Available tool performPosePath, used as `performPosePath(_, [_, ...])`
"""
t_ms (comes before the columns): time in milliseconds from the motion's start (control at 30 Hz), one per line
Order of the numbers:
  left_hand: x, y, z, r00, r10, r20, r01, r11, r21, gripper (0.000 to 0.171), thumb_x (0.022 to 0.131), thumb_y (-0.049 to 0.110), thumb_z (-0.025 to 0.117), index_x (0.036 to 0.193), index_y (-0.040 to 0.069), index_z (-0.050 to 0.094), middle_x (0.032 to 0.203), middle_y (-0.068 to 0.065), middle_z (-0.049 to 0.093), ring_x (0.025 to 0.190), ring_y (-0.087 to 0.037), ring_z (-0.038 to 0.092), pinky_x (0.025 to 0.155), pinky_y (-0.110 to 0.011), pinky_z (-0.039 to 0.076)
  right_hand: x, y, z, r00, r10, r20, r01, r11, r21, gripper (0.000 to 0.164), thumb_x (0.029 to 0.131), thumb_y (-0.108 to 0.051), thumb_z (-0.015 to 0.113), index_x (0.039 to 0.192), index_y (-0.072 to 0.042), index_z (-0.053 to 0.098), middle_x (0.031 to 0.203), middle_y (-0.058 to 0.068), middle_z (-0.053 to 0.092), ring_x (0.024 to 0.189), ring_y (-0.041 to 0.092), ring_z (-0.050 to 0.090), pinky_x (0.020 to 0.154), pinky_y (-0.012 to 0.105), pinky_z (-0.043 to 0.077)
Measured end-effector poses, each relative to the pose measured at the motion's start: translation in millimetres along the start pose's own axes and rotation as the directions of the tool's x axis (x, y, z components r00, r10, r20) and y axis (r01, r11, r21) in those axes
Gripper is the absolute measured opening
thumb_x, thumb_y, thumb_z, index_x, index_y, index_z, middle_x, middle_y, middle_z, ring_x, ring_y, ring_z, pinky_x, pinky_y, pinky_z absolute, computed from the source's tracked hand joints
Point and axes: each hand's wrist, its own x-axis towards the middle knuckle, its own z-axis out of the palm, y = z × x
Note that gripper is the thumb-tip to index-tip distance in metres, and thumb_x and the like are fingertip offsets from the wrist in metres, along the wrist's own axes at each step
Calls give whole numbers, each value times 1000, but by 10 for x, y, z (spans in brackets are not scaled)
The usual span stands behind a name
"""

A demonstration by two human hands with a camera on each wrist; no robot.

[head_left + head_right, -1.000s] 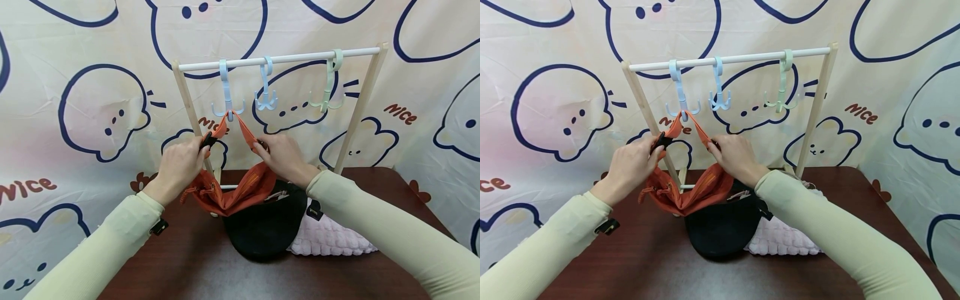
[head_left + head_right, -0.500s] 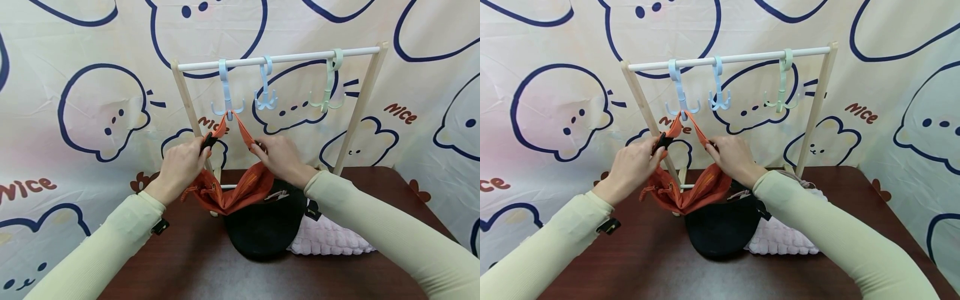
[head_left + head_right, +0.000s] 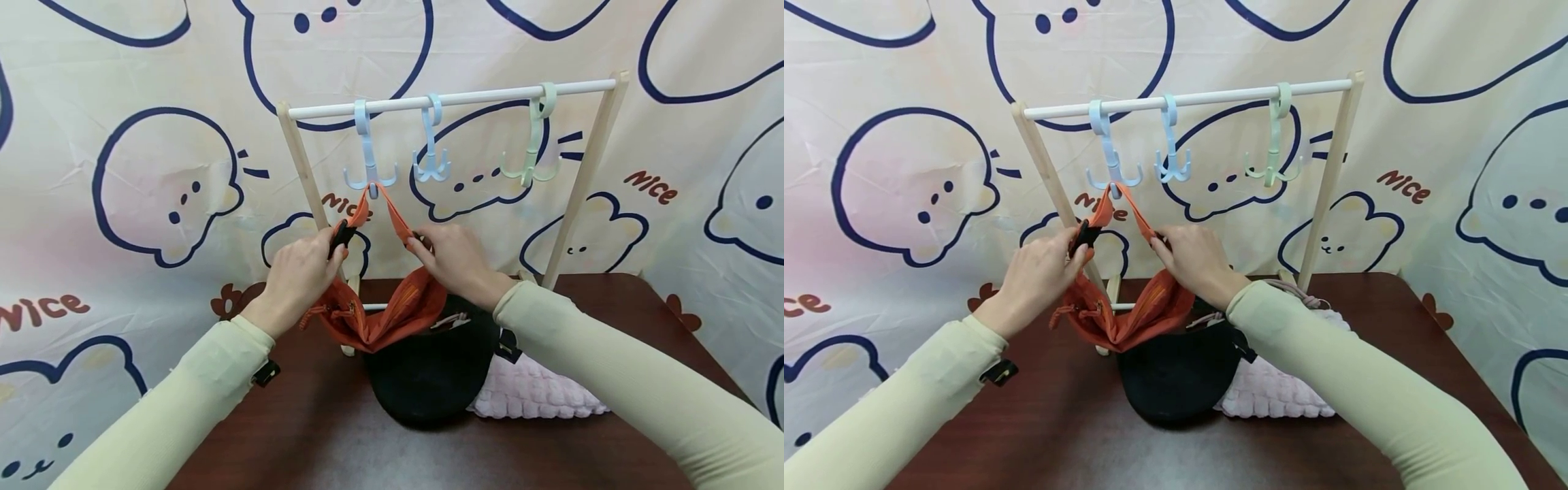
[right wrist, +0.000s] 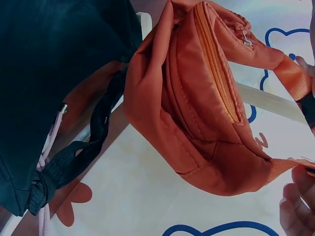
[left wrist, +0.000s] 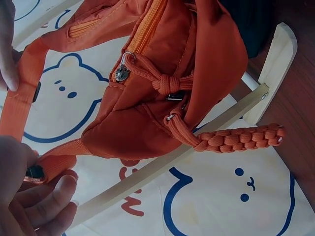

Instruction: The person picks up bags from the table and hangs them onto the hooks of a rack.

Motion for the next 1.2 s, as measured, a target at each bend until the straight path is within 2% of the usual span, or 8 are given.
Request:
performPosePath(167, [5, 25, 28, 1000, -5, 5, 5, 1000, -6, 31, 100, 21, 62, 120, -4, 65, 78, -18, 71, 57, -30, 62, 53, -45, 52, -7, 0, 9, 1000, 6, 13, -6, 1000, 11, 24, 102, -28, 61, 107, -9, 75, 74, 3, 67, 62, 16, 54, 56, 28, 40])
performPosePath(533, [14, 50, 42, 999, -21, 30, 21, 1000, -14, 28, 100, 23, 63, 109, -3, 66, 63, -11, 61, 50, -23, 54, 46, -35, 43, -16, -8, 12, 1000, 17, 21, -17, 1000, 4, 24, 102, -27, 61, 111, -9, 75, 77, 4, 72, 61, 16, 56, 54, 27, 41])
performPosePath(733, [19, 59, 43, 1000, -15, 25, 15, 1000, 3, 29, 99, 25, 65, 107, -3, 67, 61, -10, 58, 49, -23, 54, 45, -34, 42, -11, 0, 11, 999, 26, 28, -26, 1000, 2, 26, 102, -27, 61, 115, -9, 75, 78, 5, 73, 60, 16, 55, 53, 27, 40])
performPosePath(967, [33, 49, 61, 1000, -3, 30, 3, 1000, 0, 28, 99, 24, 65, 103, -3, 67, 59, -9, 57, 47, -20, 51, 44, -30, 37, 6, 5, 25, 999, 24, 30, -25, 1000, 16, 24, 102, -27, 61, 111, -9, 75, 80, 4, 74, 63, 15, 61, 54, 27, 43])
performPosePath(1200, [44, 33, 83, 1000, -2, 27, 2, 1000, 4, 30, 99, 25, 64, 110, -4, 65, 59, -9, 58, 46, -20, 50, 43, -30, 35, 11, 1, 35, 999, 22, 30, -22, 1000, 12, 25, 102, -27, 61, 112, -10, 75, 80, 4, 74, 61, 14, 61, 53, 27, 43])
